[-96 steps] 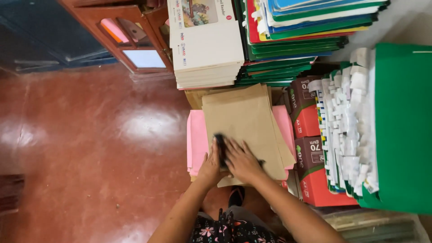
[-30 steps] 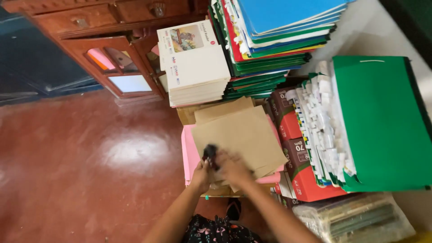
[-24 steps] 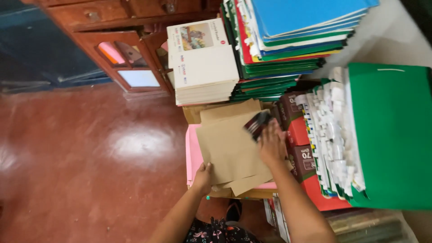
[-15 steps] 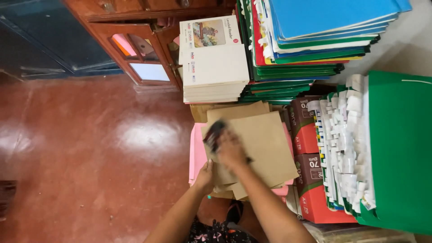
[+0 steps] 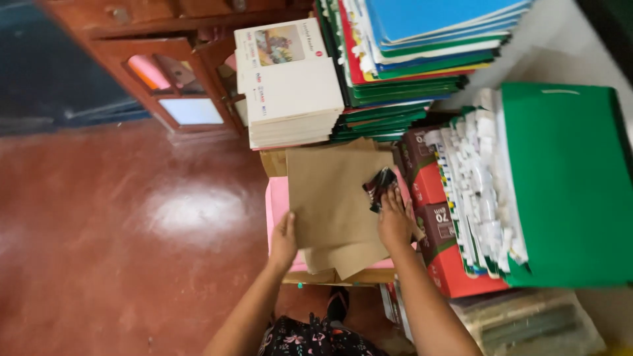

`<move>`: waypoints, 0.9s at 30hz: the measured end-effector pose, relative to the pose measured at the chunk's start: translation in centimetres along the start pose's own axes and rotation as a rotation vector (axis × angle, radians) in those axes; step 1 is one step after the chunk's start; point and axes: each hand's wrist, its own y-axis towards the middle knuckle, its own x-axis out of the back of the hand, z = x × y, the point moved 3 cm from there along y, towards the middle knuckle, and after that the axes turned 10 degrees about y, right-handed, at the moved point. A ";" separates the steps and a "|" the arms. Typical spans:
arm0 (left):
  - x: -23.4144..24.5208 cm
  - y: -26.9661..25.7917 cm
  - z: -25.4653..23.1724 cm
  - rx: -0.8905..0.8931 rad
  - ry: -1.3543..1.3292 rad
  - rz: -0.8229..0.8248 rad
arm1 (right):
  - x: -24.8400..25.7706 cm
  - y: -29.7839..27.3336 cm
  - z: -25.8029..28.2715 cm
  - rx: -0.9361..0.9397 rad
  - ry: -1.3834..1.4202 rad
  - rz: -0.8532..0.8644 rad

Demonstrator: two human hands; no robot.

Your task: The person is wiping down paper folders with a cloth and stacking them.

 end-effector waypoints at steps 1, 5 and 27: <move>1.2 0.8 -0.5 -0.133 0.104 -0.034 | -0.3 -0.7 -0.1 0.032 0.007 -0.055; 6.0 -0.3 -7.1 -0.637 0.396 -0.095 | -0.8 -4.7 5.5 0.174 -0.001 -0.154; 5.2 -17.2 -8.7 -1.656 0.028 0.628 | 9.5 -40.2 9.2 -0.937 2.014 -1.181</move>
